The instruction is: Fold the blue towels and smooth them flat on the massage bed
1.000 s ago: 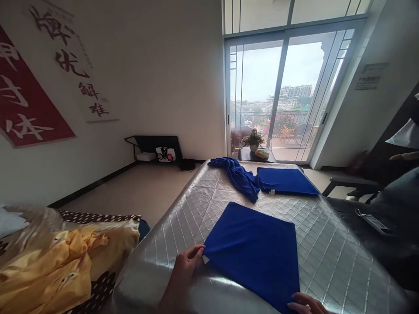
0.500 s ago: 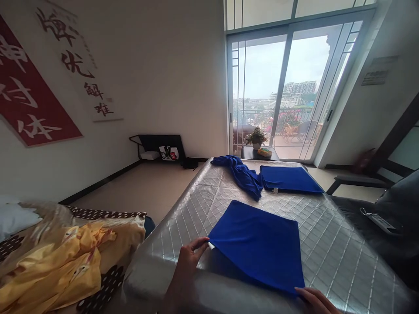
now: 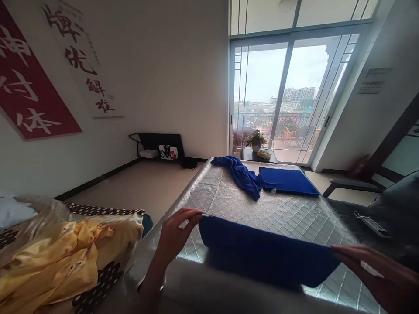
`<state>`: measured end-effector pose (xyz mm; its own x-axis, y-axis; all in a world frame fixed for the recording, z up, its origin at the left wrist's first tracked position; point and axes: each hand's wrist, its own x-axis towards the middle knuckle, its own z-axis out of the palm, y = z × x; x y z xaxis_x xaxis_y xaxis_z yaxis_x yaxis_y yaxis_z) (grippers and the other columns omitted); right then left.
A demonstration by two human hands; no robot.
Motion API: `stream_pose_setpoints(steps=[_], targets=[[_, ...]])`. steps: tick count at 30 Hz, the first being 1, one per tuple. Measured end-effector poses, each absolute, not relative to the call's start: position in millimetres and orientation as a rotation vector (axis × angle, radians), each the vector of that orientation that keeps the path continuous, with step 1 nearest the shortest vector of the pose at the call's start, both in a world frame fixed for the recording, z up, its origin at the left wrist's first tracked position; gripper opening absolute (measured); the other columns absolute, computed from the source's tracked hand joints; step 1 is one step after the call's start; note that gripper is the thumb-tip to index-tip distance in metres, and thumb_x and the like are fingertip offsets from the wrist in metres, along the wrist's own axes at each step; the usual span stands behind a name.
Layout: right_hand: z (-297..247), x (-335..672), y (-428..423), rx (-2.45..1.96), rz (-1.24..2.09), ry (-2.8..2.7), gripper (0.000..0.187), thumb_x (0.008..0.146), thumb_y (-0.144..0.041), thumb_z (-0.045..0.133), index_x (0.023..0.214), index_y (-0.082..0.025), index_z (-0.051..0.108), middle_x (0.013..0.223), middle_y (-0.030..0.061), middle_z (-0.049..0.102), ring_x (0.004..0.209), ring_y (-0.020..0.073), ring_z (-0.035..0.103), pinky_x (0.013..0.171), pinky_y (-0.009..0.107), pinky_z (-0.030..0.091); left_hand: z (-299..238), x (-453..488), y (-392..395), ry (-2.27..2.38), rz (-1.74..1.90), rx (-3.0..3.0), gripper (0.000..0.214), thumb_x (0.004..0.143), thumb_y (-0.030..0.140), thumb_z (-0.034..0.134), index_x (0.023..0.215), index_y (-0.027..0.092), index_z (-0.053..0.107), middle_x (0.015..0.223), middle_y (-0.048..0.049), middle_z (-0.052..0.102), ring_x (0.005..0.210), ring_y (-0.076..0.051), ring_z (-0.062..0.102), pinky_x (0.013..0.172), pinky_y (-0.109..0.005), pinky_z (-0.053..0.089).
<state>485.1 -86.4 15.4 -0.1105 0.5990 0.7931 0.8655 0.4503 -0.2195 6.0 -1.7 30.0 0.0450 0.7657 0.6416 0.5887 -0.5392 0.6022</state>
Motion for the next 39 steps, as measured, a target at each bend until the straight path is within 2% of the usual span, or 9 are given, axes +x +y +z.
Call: stream_pose_setpoints(steps=[3,6,10,16,22,25,28,32,39], targets=[[51,485,-54,-1.295,-0.23,-1.902,0.026,0.086,-0.063,0.063,0.102,-0.047,0.076,0.09,-0.0049,0.079,0.072,0.0182,0.074,0.068,0.03,0.061,50,9,27,1.364,1.441,2.186,0.029,0.092,0.051,0.064,0.094,0.026,0.079,0.09,-0.0015,0.076,0.076,-0.017,0.07,0.071,-0.026,0.054],[70,484,-9,-1.461,-0.045,-1.889,0.048,0.081,-0.077,0.058,0.094,-0.035,0.079,0.087,-0.0011,0.079,0.071,0.0184,0.072,0.064,0.03,0.056,59,16,72,1.344,1.351,2.159,0.034,0.088,0.054,0.066,0.093,0.024,0.079,0.077,-0.0007,0.075,0.066,-0.017,0.068,0.065,-0.026,0.052],[86,477,41,-1.637,0.128,-1.77,0.064,0.077,-0.082,0.056,0.098,-0.025,0.078,0.075,0.0014,0.077,0.063,0.0173,0.069,0.06,0.029,0.05,71,29,121,1.292,1.345,1.975,0.042,0.084,0.058,0.067,0.096,0.019,0.078,0.056,0.0025,0.067,0.049,-0.015,0.062,0.055,-0.026,0.05],[95,461,34,-1.488,-0.094,-1.699,0.065,0.084,-0.076,0.052,0.109,-0.02,0.075,0.077,0.0031,0.076,0.07,0.0148,0.071,0.066,0.025,0.051,77,35,109,1.1,1.739,1.625,0.043,0.081,0.051,0.072,0.103,0.014,0.073,0.078,-0.0048,0.077,0.073,-0.021,0.074,0.066,-0.03,0.058],[-2,447,-7,-1.274,0.098,-1.826,0.042,0.089,-0.062,0.061,0.096,-0.024,0.077,0.099,0.0069,0.077,0.072,0.0153,0.071,0.068,0.029,0.06,-16,21,67,1.256,1.409,1.503,0.042,0.084,0.052,0.062,0.092,0.013,0.075,0.072,-0.0051,0.076,0.063,-0.02,0.072,0.064,-0.032,0.059],[-76,440,-16,-1.343,0.299,-1.818,0.049,0.089,-0.067,0.055,0.086,-0.023,0.077,0.091,0.0082,0.075,0.063,0.0162,0.069,0.059,0.031,0.061,-77,24,56,1.442,1.114,1.483,0.042,0.079,0.055,0.061,0.082,0.015,0.075,0.068,-0.0042,0.075,0.063,-0.021,0.072,0.063,-0.031,0.057],[-128,438,-25,-1.458,0.433,-1.841,0.049,0.092,-0.065,0.05,0.085,-0.024,0.077,0.092,0.0087,0.074,0.068,0.0179,0.071,0.064,0.031,0.061,-113,30,47,1.559,0.917,1.541,0.038,0.075,0.053,0.063,0.082,0.017,0.074,0.078,-0.005,0.078,0.074,-0.024,0.074,0.07,-0.031,0.055],[-148,444,-39,-1.53,0.455,-1.889,0.041,0.096,-0.051,0.044,0.095,-0.027,0.077,0.1,0.0085,0.074,0.084,0.0207,0.073,0.077,0.032,0.06,-119,32,36,1.633,0.867,1.561,0.037,0.076,0.051,0.06,0.086,0.018,0.073,0.075,-0.0047,0.077,0.074,-0.024,0.074,0.072,-0.032,0.053],[-144,450,-61,-1.508,0.374,-2.005,0.038,0.098,-0.048,0.044,0.103,-0.03,0.077,0.096,0.0058,0.075,0.083,0.0179,0.074,0.071,0.025,0.059,-114,35,20,1.706,0.786,1.603,0.031,0.083,0.044,0.054,0.092,0.02,0.072,0.075,-0.0029,0.076,0.072,-0.023,0.073,0.073,-0.031,0.051]])
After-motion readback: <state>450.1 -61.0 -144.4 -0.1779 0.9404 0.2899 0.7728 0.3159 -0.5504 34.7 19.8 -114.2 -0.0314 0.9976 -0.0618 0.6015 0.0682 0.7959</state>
